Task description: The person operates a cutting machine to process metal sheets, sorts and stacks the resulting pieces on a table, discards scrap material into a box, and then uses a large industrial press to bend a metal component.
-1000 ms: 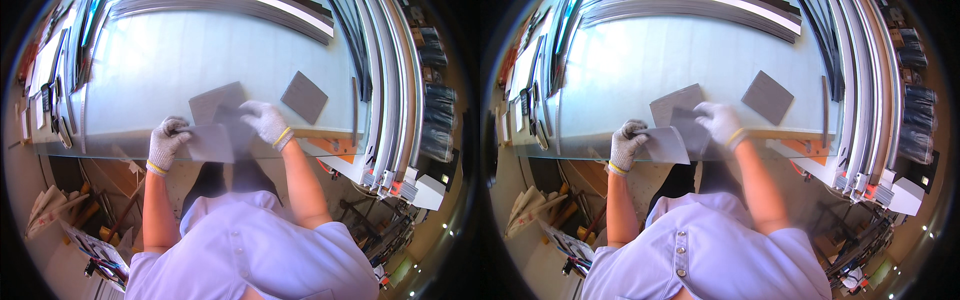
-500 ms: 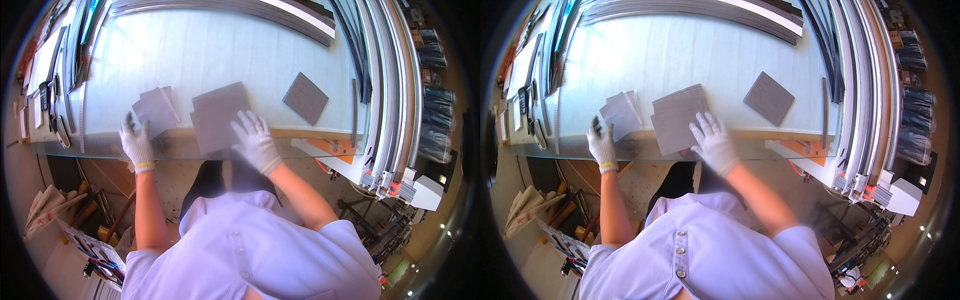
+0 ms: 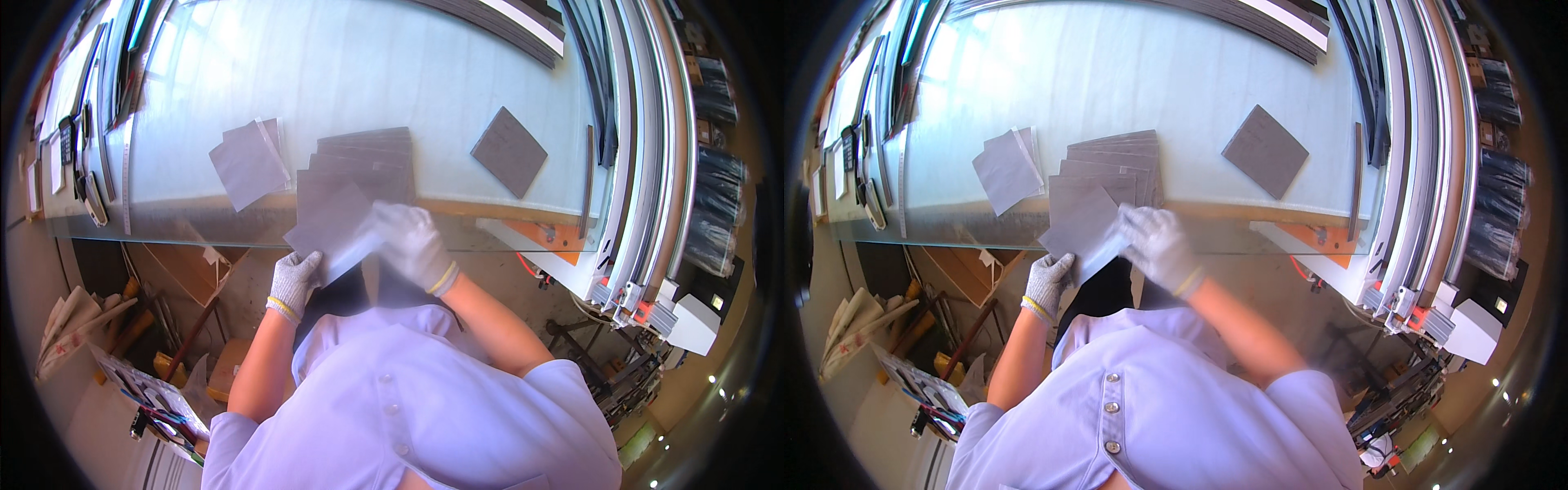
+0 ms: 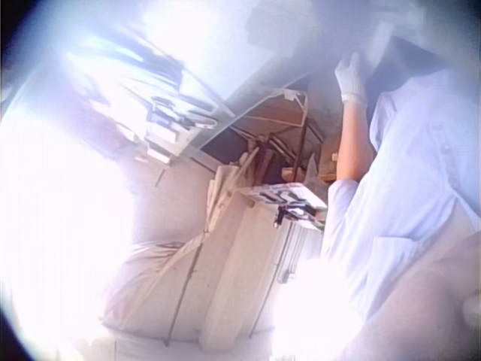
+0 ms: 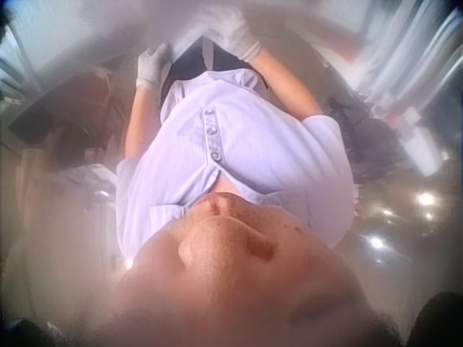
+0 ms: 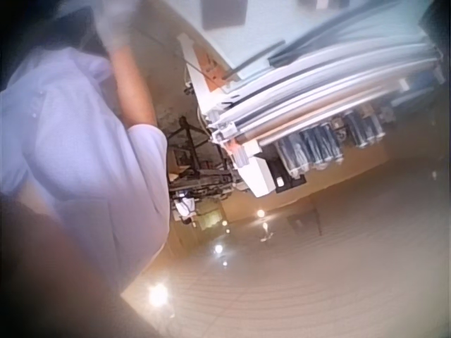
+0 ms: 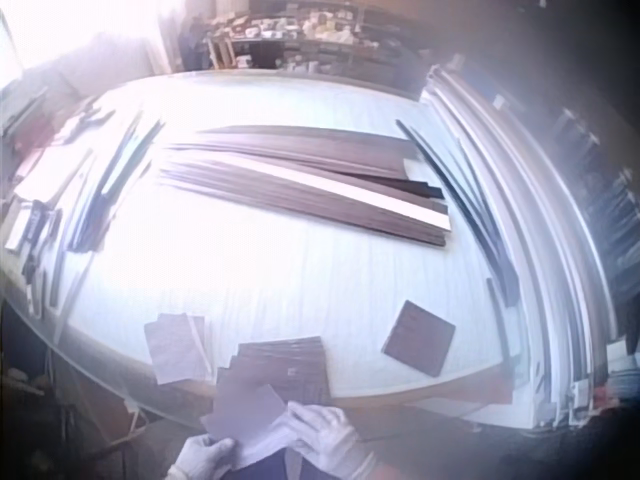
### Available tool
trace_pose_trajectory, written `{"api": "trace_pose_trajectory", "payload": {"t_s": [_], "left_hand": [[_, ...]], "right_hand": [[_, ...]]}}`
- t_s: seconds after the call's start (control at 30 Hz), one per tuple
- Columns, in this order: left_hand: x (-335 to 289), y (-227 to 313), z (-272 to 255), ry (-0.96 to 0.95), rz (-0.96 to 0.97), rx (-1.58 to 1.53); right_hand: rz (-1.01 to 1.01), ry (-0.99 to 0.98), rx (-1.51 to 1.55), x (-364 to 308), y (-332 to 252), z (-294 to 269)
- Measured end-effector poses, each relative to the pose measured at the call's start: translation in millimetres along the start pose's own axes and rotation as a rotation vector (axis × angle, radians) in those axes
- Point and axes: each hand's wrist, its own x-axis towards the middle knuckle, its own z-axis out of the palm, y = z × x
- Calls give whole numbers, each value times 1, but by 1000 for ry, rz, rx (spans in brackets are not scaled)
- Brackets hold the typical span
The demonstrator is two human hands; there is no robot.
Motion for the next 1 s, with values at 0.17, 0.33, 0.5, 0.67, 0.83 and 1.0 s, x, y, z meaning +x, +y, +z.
{"api": "trace_pose_trajectory", "payload": {"t_s": [0.17,0.33,0.5,0.67,0.83,1.0], "left_hand": [[-15,20,11,134,179,211],[-15,51,14,428,543,812],[5,52,30,615,684,895],[9,42,25,363,529,190],[-10,45,27,229,593,-14],[-31,55,35,118,546,3]], "right_hand": [[206,182,24,30,14,1],[263,86,-52,36,10,5],[247,50,-85,35,9,1],[229,53,-97,33,10,0],[311,140,68,34,7,-6],[426,336,747,20,-7,-20]]}}
